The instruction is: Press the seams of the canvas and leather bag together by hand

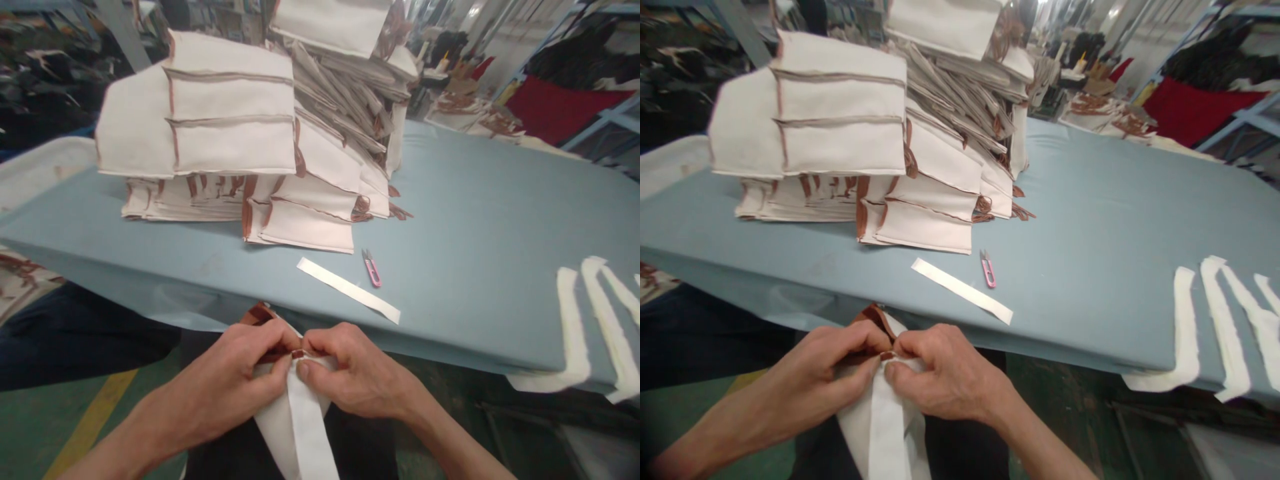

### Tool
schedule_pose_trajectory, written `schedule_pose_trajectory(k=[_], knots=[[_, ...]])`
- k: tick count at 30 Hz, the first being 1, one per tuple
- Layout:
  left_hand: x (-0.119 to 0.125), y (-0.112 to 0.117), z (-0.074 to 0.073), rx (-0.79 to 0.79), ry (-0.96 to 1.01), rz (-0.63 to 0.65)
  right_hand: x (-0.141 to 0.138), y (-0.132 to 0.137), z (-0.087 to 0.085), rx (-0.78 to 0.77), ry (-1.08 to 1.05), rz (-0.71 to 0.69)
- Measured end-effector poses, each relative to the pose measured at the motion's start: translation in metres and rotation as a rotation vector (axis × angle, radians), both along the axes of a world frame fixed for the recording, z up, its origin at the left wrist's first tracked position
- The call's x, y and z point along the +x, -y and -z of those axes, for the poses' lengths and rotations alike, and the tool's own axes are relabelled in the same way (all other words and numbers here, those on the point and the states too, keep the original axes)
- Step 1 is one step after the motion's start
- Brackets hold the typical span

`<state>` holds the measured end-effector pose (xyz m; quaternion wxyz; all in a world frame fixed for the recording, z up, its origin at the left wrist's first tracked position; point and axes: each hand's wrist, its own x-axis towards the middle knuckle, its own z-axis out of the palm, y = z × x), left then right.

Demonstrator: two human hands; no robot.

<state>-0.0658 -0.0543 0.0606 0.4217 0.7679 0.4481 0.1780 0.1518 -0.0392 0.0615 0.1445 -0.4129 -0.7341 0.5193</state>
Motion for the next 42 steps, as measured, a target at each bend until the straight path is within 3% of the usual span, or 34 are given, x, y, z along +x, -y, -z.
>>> schedule_pose_trajectory(k=[10,16,21,24,27,30,33,35,37,39,42], knots=[[0.002,-0.005,-0.003,0.158,-0.051,0.105,-0.003,0.003,0.009,-0.046,-0.13,0.119],[0.003,-0.006,0.012,0.558,-0.093,0.301,0.0,0.01,0.023,-0.374,-0.341,0.186],[-0.006,-0.006,0.027,0.676,-0.207,0.41,0.001,0.01,0.032,-0.557,-0.433,0.21],[-0.01,-0.009,0.034,0.695,-0.237,0.395,-0.002,0.009,0.035,-0.552,-0.416,0.224],[-0.008,-0.009,0.035,0.69,-0.124,0.333,-0.004,0.009,0.033,-0.526,-0.398,0.215],[-0.004,-0.005,0.026,0.592,0.035,0.25,-0.001,0.012,0.023,-0.375,-0.347,0.194],[-0.002,-0.002,0.008,0.375,0.145,0.157,0.002,0.014,0.012,0.029,-0.227,0.161],[-0.002,-0.003,-0.004,0.234,0.118,0.132,0.003,0.015,0.008,0.261,-0.168,0.131],[-0.001,-0.005,-0.012,0.147,0.034,0.155,0.003,0.016,0.005,0.38,-0.126,0.111],[0.0,-0.008,-0.013,0.172,-0.058,0.226,0.003,0.017,0.004,0.445,-0.083,0.107],[-0.001,-0.009,0.001,0.433,-0.126,0.33,0.003,0.017,0.006,0.442,-0.09,0.091]])
